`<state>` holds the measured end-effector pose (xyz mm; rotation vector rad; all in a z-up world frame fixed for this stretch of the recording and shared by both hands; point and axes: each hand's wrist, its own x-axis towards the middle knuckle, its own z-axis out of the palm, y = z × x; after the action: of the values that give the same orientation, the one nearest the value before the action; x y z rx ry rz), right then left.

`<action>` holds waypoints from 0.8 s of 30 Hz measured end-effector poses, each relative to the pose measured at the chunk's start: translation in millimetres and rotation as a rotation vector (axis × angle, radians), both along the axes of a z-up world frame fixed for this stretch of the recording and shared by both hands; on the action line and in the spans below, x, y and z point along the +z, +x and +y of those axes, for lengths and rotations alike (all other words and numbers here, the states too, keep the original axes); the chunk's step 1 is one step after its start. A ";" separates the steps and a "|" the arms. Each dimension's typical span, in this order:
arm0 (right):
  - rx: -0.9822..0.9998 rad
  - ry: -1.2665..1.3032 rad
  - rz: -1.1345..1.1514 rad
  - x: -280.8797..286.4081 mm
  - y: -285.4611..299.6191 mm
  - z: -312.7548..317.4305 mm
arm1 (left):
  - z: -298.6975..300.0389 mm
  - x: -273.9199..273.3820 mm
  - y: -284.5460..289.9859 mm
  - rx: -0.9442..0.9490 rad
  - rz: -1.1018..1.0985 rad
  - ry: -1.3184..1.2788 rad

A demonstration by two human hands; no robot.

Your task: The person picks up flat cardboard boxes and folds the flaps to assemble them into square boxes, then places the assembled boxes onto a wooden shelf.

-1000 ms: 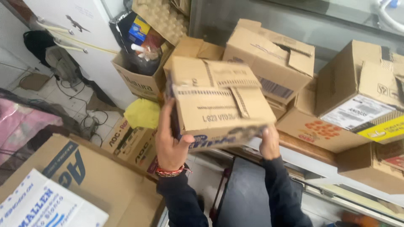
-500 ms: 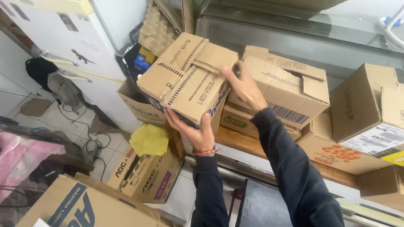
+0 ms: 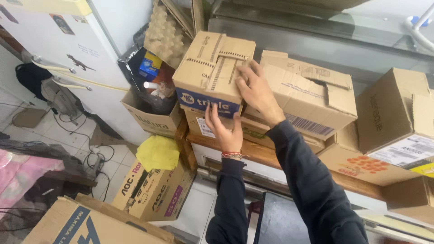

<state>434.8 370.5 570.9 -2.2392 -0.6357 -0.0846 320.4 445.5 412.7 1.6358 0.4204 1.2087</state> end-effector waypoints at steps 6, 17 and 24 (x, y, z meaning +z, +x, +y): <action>0.028 0.131 -0.223 -15.4 -20.0 -28.0 | 0.0 -5.0 -13.8 -0.012 0.021 0.016; 0.289 0.507 0.085 -83.6 -174.7 -132.9 | -103.5 47.2 -84.5 -0.185 -0.151 0.141; 0.395 0.755 0.254 -182.8 -249.8 -204.6 | -151.2 8.5 -198.8 -0.027 -0.043 0.375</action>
<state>185.1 165.9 388.1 -1.3486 -0.7399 0.1380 121.7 294.3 421.2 1.9196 0.1474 1.3589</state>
